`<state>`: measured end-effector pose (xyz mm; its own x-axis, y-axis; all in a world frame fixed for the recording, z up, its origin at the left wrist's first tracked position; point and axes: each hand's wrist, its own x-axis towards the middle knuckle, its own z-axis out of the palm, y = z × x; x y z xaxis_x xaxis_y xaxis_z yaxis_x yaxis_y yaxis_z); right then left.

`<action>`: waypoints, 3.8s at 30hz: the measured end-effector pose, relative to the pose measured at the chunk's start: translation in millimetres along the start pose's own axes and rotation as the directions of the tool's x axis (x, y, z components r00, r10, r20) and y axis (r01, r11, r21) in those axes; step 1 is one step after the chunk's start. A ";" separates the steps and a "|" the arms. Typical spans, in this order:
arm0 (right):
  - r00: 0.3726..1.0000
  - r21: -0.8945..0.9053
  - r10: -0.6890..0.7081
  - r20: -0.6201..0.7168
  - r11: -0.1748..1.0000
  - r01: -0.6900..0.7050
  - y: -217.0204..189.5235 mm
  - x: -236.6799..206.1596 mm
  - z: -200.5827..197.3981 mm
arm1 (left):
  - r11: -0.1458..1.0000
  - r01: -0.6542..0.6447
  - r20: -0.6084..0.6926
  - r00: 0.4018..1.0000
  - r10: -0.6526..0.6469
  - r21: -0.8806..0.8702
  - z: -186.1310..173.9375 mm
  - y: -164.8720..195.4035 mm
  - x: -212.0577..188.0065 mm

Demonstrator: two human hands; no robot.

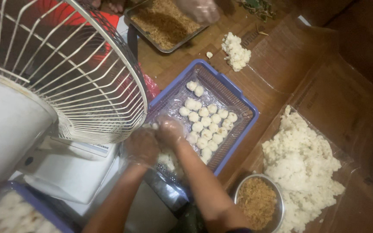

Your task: The person sits on the floor and pinches portions from a large mound of white dough, presses a brown filling from a bowl into each portion, and shapes it into a ball by hand while wearing plastic gloves. The finished balls are placed one at a time into a blue plastic basket lined with plastic wrap.

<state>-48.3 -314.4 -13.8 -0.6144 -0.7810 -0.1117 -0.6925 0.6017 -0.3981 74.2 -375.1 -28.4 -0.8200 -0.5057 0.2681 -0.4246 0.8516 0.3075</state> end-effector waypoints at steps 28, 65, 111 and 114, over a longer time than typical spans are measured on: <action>0.933 -0.493 -0.350 -0.081 0.828 0.267 -10.1 -7.9 6.1 | 0.996 0.013 -0.111 0.994 -0.003 0.093 29.0 -6.9 -4.7; 0.941 0.114 0.336 0.022 0.935 -0.337 83.8 -64.5 -91.5 | 0.970 -0.012 0.183 0.983 -0.034 0.242 20.2 -7.8 0.4; 0.985 -0.206 0.039 -0.169 0.976 -0.074 89.0 37.1 -54.2 | 0.986 0.070 0.016 0.997 -0.073 0.149 24.2 -6.4 -2.6; 0.983 -0.009 -0.114 -0.148 0.993 0.113 94.5 33.2 -36.7 | 0.990 0.051 0.039 0.998 -0.057 0.135 26.0 -7.6 -3.2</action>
<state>-148.1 -277.3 -21.7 -0.5808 -0.8110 0.0698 -0.7612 0.5107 -0.3997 70.1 -376.4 -55.3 -0.8090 -0.5472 0.2145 -0.5137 0.8357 0.1945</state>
